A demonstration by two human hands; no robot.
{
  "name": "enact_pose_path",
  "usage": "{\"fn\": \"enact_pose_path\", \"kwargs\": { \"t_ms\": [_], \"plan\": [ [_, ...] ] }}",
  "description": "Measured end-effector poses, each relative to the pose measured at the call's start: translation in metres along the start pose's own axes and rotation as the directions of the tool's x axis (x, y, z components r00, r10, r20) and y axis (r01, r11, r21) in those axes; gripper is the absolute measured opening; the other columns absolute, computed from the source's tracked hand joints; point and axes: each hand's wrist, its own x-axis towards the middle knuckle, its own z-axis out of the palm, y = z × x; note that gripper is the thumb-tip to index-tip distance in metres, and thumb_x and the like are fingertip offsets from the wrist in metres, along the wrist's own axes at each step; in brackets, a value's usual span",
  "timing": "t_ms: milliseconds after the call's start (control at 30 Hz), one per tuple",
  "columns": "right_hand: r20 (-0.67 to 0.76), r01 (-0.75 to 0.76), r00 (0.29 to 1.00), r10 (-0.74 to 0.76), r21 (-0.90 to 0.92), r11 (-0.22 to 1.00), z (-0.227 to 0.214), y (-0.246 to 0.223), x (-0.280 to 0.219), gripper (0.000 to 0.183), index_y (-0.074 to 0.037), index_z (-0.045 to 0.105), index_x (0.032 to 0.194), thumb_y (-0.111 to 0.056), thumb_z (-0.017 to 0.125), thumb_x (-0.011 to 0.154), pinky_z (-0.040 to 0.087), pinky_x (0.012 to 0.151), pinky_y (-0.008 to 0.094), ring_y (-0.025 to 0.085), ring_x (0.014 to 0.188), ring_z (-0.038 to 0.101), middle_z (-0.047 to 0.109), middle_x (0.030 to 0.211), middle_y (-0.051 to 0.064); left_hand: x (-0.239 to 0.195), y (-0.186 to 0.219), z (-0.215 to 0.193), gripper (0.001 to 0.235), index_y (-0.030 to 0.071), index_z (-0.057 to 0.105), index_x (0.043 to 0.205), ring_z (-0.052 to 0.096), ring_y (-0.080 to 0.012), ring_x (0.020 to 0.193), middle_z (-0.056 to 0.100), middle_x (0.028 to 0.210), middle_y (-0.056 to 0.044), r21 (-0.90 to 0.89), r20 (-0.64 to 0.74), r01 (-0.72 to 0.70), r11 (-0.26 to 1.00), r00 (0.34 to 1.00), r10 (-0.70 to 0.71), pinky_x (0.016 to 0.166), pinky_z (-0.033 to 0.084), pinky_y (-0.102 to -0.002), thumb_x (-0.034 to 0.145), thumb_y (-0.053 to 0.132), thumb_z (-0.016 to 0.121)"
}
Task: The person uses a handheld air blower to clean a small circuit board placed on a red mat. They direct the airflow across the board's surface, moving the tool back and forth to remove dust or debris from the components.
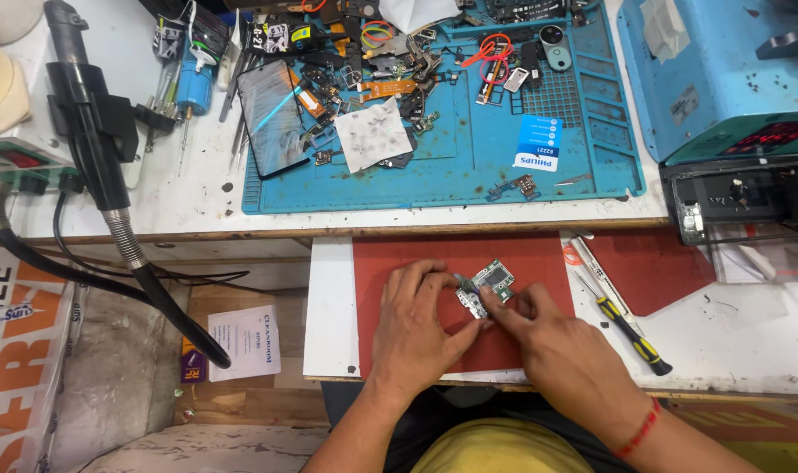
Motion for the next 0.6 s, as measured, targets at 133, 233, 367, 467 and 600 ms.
{"fn": "enact_pose_path", "kwargs": {
  "t_ms": [133, 233, 367, 467, 600],
  "plan": [
    [0.128, -0.067, 0.989, 0.073, -0.052, 0.996, -0.01, 0.003, -0.021, 0.085, -0.03, 0.041, 0.156, -0.003, 0.052, 0.076, 0.057, 0.057, 0.049, 0.04, 0.066, 0.068, 0.055, 0.121, 0.014, 0.005, 0.001, -0.002, 0.055, 0.004, 0.067, 0.106, 0.053, -0.0335, 0.118, 0.06, 0.123, -0.012, -0.022, 0.033, 0.01, 1.0, 0.999, -0.009, 0.101, 0.041, -0.049, 0.067, 0.036, 0.092],
    [0.08, -0.061, 0.995, 0.064, -0.035, 0.998, 0.002, -0.006, -0.015, 0.079, -0.029, 0.046, 0.152, -0.004, 0.052, 0.078, 0.057, 0.056, 0.05, 0.04, 0.063, 0.068, 0.055, 0.123, 0.016, -0.001, -0.001, -0.002, 0.055, 0.004, 0.067, 0.108, 0.054, -0.0327, 0.119, 0.061, 0.123, -0.011, -0.018, 0.05, 0.015, 1.0, 0.999, -0.014, 0.102, 0.042, -0.048, 0.068, 0.034, 0.09],
    [-0.035, -0.136, 0.99, 0.135, -0.037, 0.99, -0.009, 0.002, 0.004, 0.076, -0.032, 0.048, 0.153, -0.003, 0.05, 0.083, 0.057, 0.06, 0.05, 0.036, 0.061, 0.068, 0.059, 0.11, 0.011, 0.004, 0.004, -0.006, 0.056, 0.003, 0.068, 0.111, 0.054, -0.0326, 0.117, 0.061, 0.123, -0.01, 0.011, 0.046, -0.003, 1.0, 0.999, 0.003, 0.099, 0.042, -0.048, 0.069, 0.035, 0.089],
    [-0.09, -0.111, 0.99, 0.107, -0.051, 0.992, -0.018, 0.009, -0.003, 0.078, -0.026, 0.047, 0.154, -0.003, 0.051, 0.079, 0.057, 0.056, 0.048, 0.036, 0.06, 0.067, 0.059, 0.108, 0.012, 0.004, 0.008, -0.007, 0.055, 0.004, 0.07, 0.109, 0.053, -0.0324, 0.116, 0.06, 0.122, -0.01, 0.012, 0.05, 0.029, 0.999, 0.998, -0.03, 0.098, 0.042, -0.048, 0.069, 0.037, 0.089],
    [0.035, -0.081, 0.996, 0.082, -0.029, 0.996, -0.016, 0.008, -0.009, 0.076, -0.028, 0.047, 0.153, -0.006, 0.052, 0.08, 0.056, 0.054, 0.05, 0.038, 0.062, 0.067, 0.058, 0.109, 0.01, 0.005, 0.008, -0.007, 0.05, 0.005, 0.074, 0.107, 0.052, -0.0325, 0.117, 0.061, 0.124, -0.01, 0.045, 0.064, 0.001, 0.999, 0.998, -0.004, 0.098, 0.042, -0.048, 0.071, 0.037, 0.087]
  ]
}}
